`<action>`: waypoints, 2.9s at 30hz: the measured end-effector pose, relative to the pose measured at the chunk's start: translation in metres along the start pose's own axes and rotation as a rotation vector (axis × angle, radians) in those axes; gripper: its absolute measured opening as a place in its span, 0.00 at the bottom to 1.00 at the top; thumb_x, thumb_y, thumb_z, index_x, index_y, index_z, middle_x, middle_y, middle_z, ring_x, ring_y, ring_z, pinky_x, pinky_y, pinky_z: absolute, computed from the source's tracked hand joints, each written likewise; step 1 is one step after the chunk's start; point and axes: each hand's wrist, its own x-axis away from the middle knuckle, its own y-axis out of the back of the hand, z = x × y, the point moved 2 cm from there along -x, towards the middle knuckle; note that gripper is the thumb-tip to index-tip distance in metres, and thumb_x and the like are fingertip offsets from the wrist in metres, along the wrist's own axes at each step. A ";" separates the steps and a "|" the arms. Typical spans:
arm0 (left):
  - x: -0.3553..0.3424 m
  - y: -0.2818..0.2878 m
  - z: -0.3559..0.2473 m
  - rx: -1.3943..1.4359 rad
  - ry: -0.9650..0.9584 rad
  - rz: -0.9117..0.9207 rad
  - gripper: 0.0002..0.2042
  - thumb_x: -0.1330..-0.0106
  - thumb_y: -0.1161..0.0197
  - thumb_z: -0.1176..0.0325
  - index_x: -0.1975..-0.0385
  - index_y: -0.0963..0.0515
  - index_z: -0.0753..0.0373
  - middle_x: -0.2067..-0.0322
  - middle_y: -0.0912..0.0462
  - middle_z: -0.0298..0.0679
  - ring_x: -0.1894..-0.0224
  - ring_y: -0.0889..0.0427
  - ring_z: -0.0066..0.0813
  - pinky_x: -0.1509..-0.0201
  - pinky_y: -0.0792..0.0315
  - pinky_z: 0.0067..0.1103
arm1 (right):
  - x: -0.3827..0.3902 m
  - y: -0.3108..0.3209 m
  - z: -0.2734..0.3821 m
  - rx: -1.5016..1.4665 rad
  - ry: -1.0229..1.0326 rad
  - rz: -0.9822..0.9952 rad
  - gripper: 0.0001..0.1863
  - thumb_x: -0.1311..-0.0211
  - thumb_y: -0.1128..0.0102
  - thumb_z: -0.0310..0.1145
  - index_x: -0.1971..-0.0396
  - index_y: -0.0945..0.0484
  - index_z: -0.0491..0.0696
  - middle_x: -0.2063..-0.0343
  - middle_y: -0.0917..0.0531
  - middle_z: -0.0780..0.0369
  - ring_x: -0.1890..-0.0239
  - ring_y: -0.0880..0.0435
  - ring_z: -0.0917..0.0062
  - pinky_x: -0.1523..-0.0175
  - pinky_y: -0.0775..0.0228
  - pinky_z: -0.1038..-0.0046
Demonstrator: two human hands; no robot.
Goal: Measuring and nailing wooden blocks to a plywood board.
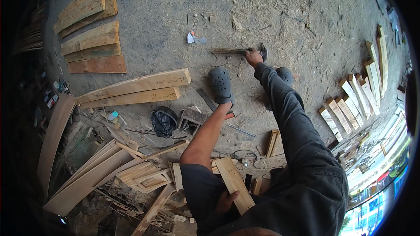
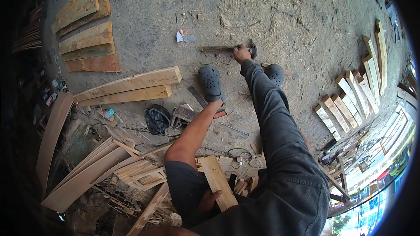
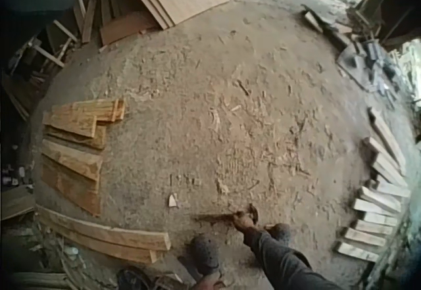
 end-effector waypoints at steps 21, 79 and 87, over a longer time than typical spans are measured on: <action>0.199 -0.128 -0.119 -0.405 -0.147 0.299 0.29 0.36 0.46 0.54 0.38 0.37 0.64 0.45 0.25 0.49 0.46 0.23 0.48 0.40 0.29 0.40 | 0.683 0.335 0.034 -1.523 -0.301 0.035 0.10 0.43 0.37 0.24 0.63 0.28 0.44 0.74 0.20 0.58 0.71 0.16 0.67 0.67 0.18 0.60; 0.224 -0.936 0.967 -1.901 0.034 1.172 0.23 0.35 0.43 0.57 0.49 0.29 0.69 0.58 0.19 0.44 0.58 0.19 0.35 0.50 0.26 0.29 | 1.291 0.598 -0.798 -1.500 0.424 -1.980 0.28 0.27 0.53 0.44 0.32 0.42 0.50 0.35 0.34 0.60 0.36 0.30 0.70 0.37 0.30 0.61; 0.212 -0.977 1.114 -1.730 -0.124 1.352 0.18 0.34 0.43 0.61 0.52 0.27 0.70 0.60 0.20 0.38 0.60 0.21 0.26 0.54 0.27 0.23 | 1.399 0.580 -0.981 -2.359 0.671 -1.600 0.23 0.29 0.48 0.39 0.40 0.34 0.43 0.47 0.22 0.58 0.49 0.20 0.71 0.46 0.26 0.70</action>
